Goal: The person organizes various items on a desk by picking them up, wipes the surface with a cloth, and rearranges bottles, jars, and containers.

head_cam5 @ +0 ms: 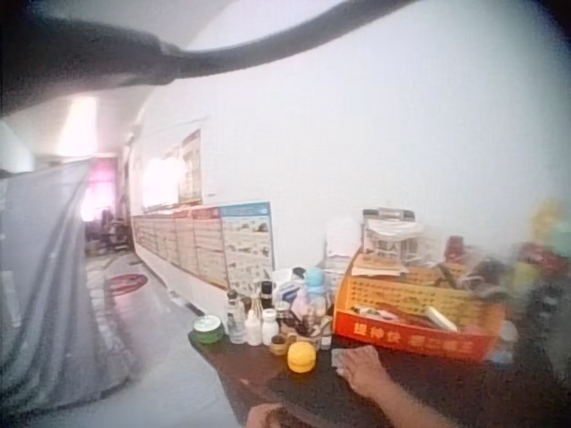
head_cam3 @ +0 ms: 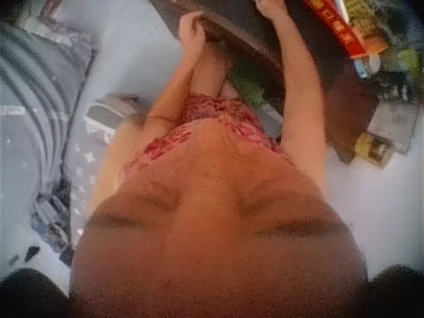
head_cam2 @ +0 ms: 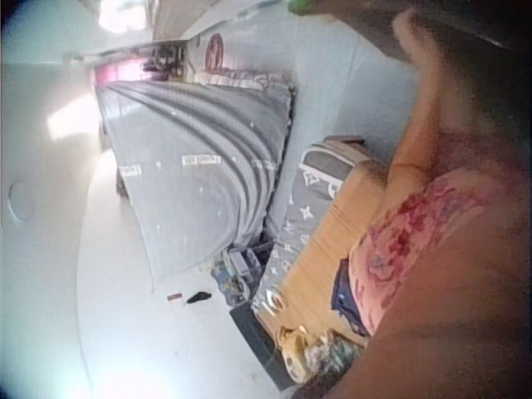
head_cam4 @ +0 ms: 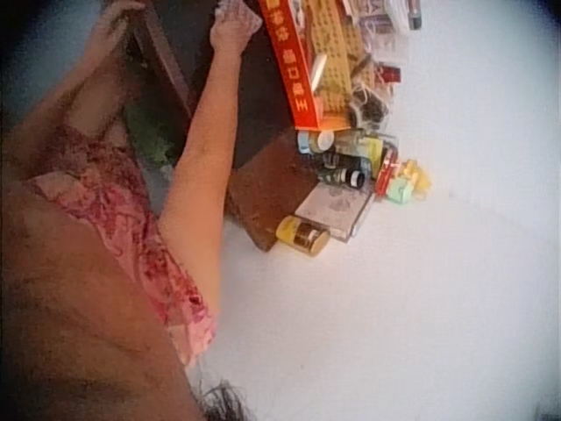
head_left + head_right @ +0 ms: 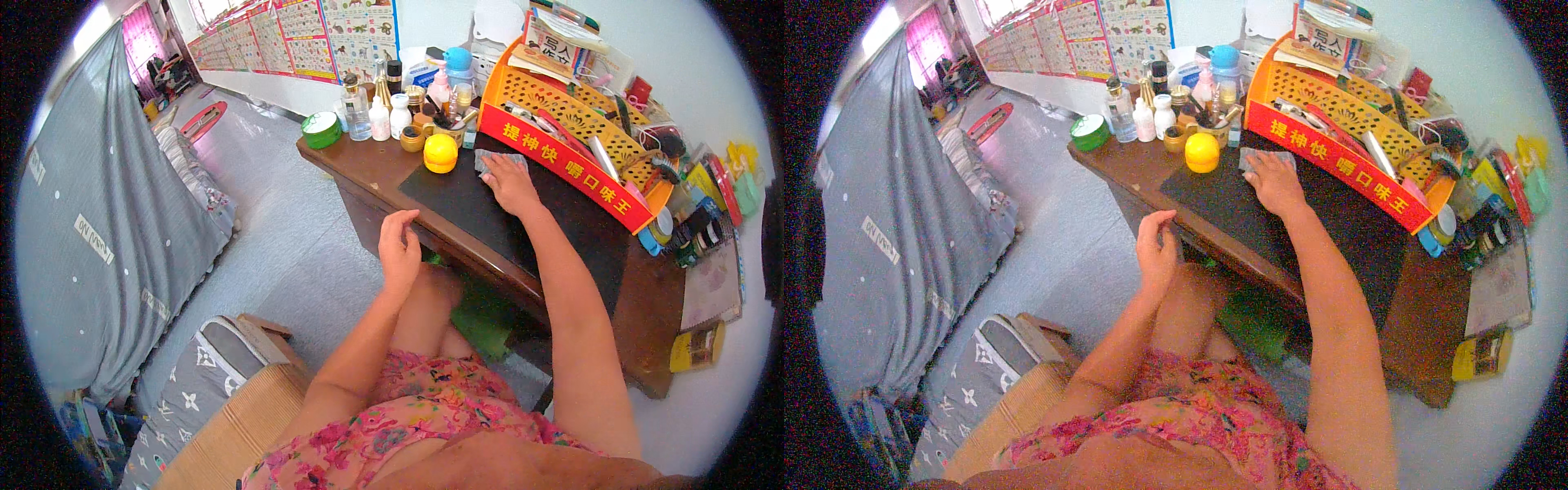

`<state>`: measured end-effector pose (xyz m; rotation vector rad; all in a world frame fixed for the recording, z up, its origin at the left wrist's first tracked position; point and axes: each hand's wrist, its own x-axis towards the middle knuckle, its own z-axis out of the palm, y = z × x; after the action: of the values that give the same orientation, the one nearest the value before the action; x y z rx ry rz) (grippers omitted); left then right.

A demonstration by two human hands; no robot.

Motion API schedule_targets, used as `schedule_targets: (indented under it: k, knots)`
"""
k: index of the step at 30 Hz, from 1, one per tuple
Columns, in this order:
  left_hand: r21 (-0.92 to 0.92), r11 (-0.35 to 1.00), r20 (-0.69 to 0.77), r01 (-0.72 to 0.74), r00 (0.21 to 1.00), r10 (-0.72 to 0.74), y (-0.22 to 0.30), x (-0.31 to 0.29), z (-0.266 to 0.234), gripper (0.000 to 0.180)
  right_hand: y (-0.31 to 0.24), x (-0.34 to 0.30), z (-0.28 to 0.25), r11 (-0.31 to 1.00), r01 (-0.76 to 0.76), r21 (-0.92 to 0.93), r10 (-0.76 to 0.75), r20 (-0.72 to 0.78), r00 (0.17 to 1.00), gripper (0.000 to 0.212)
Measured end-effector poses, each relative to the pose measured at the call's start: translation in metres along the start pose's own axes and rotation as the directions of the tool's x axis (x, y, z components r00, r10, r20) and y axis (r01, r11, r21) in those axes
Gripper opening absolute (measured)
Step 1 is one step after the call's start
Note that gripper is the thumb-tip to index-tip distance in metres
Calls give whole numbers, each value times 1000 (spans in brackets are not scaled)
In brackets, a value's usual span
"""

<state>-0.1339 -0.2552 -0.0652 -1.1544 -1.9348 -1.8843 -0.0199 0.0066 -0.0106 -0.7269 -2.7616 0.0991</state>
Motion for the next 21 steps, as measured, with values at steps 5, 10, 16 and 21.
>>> schedule_targets:
  k: [5, 10, 16, 21]
  knots:
    - [18, 1000, -94, 15, 995, -14, -27, 31, -1, 29, 12, -5, -4, 999, 34, 24, -34, 5, 999, 52]
    - [91, 994, -207, 59, 978, -39, -65, 77, -28, 33, -6, -75, -34, 986, 124, 112, -138, 126, 982, 53]
    - [130, 988, -163, 79, 985, -57, -72, 176, -22, 49, -20, -134, -60, 980, 144, 135, -155, 70, 985, 55]
    - [371, 922, -204, 111, 978, -35, -90, 248, -8, 69, -18, -132, -54, 980, 136, 143, -146, 58, 988, 56]
